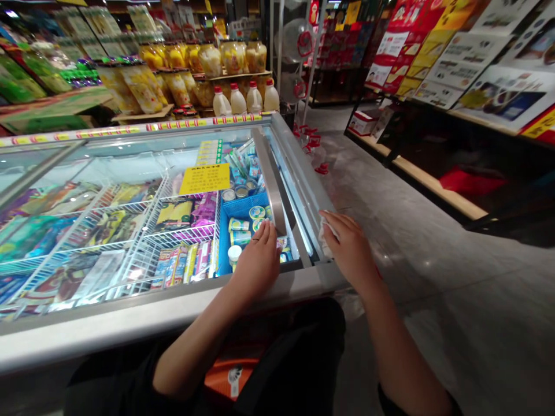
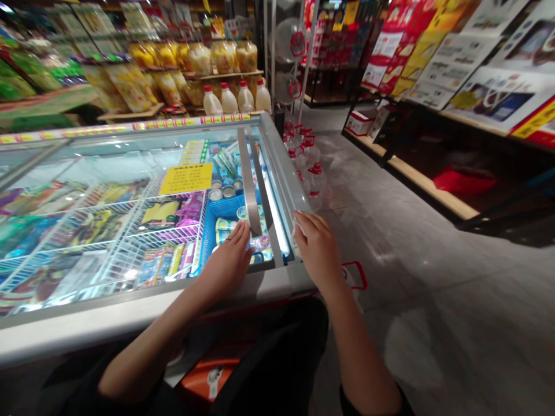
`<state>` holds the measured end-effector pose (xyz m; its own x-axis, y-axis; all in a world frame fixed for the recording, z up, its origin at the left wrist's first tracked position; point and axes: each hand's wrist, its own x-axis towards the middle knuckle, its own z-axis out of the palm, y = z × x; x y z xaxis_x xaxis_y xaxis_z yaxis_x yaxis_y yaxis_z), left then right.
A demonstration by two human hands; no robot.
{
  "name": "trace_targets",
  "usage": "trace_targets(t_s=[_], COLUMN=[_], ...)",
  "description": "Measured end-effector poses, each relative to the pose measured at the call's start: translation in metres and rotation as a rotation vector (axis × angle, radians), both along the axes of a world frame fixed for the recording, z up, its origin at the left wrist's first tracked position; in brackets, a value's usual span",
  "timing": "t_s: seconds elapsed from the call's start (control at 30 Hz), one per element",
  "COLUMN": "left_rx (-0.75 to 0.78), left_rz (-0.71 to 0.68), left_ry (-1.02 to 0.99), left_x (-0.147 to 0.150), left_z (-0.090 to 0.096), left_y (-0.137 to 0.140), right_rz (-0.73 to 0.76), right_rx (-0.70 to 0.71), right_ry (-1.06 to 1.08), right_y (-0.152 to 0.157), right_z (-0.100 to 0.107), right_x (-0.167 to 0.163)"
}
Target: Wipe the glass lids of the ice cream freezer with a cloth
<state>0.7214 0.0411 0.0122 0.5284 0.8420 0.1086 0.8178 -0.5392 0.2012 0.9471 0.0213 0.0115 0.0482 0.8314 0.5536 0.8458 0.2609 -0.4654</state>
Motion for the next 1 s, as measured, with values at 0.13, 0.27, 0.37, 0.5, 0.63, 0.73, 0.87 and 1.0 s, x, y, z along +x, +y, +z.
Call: trace_targets(t_s=[0.13,0.27,0.37,0.5,0.63,0.73,0.87,1.0], left_rx=[-0.003,0.015,0.044,0.092,0.091,0.092,0.105,0.120], left_rz=[-0.039,-0.069,-0.074,-0.063,-0.060,-0.048,-0.049,-0.042], left_ry=[0.049,0.053,0.053,0.027,0.005,-0.007,-0.030,-0.067], left_x=[0.002,0.012,0.022,0.032,0.034,0.034,0.034,0.035], left_z=[0.002,0.001,-0.003,-0.009,-0.011,-0.011,-0.012,-0.015], left_y=[0.003,0.005,0.004,0.002,0.001,0.000,-0.002,-0.003], right_rz=[-0.025,-0.029,-0.046,-0.010,0.074,0.051,0.143,0.214], right_rx=[-0.014,-0.028,-0.052,-0.047,-0.050,-0.097,-0.202,-0.296], right_ry=[0.116,0.185,0.184,0.120,-0.051,-0.165,-0.208,-0.176], right_y=[0.023,0.028,0.026,0.024,0.014,-0.007,-0.045,-0.055], right_z=[-0.004,-0.007,-0.009,-0.010,-0.009,-0.007,-0.003,0.006], right_x=[0.007,0.009,0.008,0.004,0.001,0.001,0.000,-0.005])
